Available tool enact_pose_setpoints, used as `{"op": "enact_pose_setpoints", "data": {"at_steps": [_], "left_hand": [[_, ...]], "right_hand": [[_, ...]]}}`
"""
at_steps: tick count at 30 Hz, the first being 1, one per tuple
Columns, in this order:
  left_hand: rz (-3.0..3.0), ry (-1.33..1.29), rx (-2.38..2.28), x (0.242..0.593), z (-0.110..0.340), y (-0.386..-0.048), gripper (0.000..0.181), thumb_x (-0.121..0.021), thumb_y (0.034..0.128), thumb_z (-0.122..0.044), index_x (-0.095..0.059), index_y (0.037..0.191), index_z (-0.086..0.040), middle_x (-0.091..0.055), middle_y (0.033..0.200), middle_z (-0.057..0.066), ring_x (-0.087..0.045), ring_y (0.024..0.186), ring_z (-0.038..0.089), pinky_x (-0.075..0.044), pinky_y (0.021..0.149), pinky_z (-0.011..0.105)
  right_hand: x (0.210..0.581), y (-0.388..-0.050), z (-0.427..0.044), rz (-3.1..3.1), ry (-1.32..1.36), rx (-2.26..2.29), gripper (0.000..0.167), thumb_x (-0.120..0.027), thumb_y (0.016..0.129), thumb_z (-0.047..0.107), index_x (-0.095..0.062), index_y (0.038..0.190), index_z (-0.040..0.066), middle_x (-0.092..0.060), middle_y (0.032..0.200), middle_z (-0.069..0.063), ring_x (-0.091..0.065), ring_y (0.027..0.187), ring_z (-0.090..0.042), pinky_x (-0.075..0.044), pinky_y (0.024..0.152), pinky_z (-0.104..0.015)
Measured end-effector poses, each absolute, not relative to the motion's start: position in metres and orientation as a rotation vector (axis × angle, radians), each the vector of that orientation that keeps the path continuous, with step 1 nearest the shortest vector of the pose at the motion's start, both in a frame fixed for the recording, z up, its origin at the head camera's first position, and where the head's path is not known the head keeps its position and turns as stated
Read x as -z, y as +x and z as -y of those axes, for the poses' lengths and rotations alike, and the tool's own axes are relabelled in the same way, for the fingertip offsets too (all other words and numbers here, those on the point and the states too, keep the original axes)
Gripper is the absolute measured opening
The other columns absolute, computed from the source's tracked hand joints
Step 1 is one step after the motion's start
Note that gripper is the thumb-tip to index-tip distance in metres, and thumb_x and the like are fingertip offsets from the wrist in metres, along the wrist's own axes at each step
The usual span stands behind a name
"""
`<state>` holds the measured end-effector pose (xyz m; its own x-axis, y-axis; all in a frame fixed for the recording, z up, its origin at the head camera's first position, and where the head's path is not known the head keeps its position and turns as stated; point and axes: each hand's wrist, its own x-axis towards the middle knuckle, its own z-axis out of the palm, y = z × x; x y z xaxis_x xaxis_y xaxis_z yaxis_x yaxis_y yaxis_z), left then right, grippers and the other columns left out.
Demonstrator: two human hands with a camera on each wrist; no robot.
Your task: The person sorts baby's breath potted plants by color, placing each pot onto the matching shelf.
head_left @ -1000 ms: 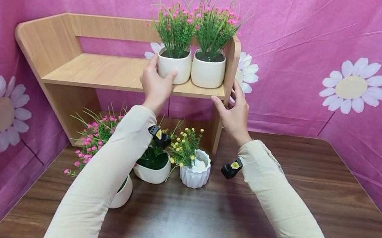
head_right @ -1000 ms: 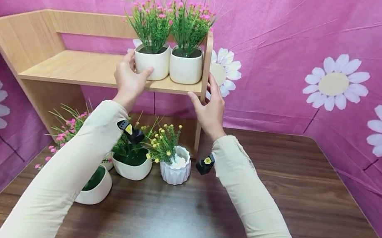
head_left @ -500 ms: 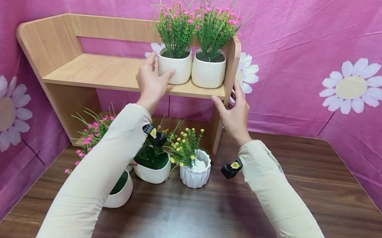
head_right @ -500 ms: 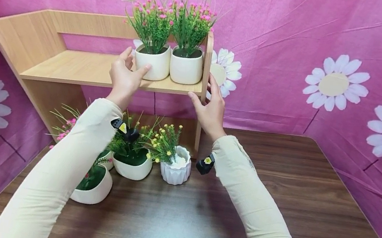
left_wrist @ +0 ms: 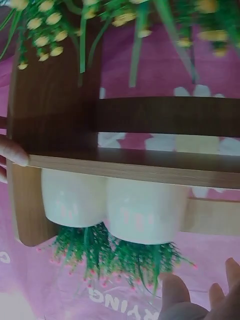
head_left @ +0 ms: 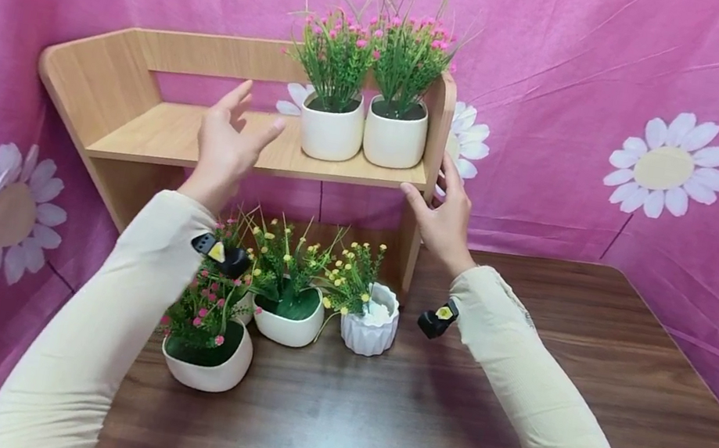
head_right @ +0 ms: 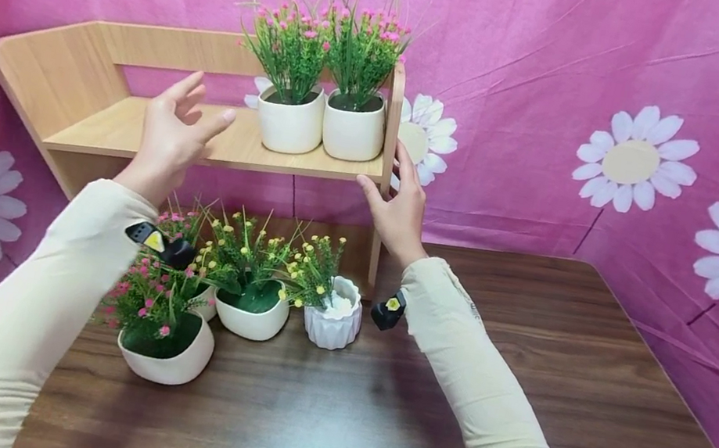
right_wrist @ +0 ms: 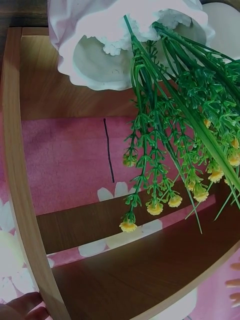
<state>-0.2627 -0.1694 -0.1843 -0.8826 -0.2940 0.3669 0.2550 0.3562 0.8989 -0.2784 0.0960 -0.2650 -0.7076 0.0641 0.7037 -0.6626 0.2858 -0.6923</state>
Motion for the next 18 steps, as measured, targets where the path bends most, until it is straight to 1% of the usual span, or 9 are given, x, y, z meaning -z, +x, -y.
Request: {"op": "enact_pose_setpoints", "data": {"at_steps": [6,9,13,15,18], "left_hand": [[2.205,-0.023,1.535,0.189,0.2,-0.245,0.072,-0.07,0.0876,-0.021,-0.033,0.149,-0.022,-0.032,0.154,0.005,-0.028,0.142,0.026,-0.026,0.114,0.03],[2.249,-0.052,1.517,0.191,0.215,-0.236,0.073,-0.069,0.0884,-0.024,-0.031,0.15,-0.023,-0.03,0.155,0.006,-0.025,0.143,0.027,-0.023,0.116,0.033],[2.291,-0.083,1.468,0.197,0.236,-0.221,0.074,-0.069,0.0886,-0.027,-0.029,0.151,-0.022,-0.029,0.156,0.006,-0.026,0.143,0.027,-0.021,0.117,0.036],[2.298,-0.089,1.451,0.2,0.246,-0.215,0.075,-0.07,0.0882,-0.026,-0.029,0.151,-0.021,-0.029,0.156,0.005,-0.027,0.143,0.024,-0.022,0.116,0.034],[2.288,-0.088,1.467,0.204,0.264,-0.203,0.075,-0.071,0.0872,-0.022,-0.031,0.151,-0.021,-0.029,0.155,0.004,-0.028,0.142,0.02,-0.025,0.114,0.027]], "right_hand": [[0.268,-0.279,-0.096,1.926,0.532,-1.48,0.066,-0.071,0.085,0.004,-0.039,0.141,-0.007,-0.05,0.134,-0.027,-0.054,0.119,-0.037,-0.05,0.092,-0.045],[0.268,-0.278,-0.096,1.922,0.532,-1.472,0.065,-0.071,0.085,0.003,-0.039,0.14,-0.007,-0.049,0.133,-0.028,-0.054,0.119,-0.037,-0.05,0.093,-0.046],[0.268,-0.279,-0.096,1.918,0.541,-1.46,0.065,-0.071,0.085,0.003,-0.039,0.14,-0.008,-0.049,0.133,-0.028,-0.053,0.12,-0.037,-0.049,0.094,-0.046],[0.267,-0.279,-0.096,1.914,0.543,-1.454,0.065,-0.071,0.085,0.003,-0.039,0.14,-0.008,-0.049,0.134,-0.028,-0.053,0.12,-0.037,-0.049,0.095,-0.046],[0.267,-0.28,-0.095,1.915,0.549,-1.444,0.065,-0.071,0.085,0.003,-0.039,0.14,-0.008,-0.048,0.135,-0.027,-0.052,0.12,-0.038,-0.047,0.096,-0.046]]}}
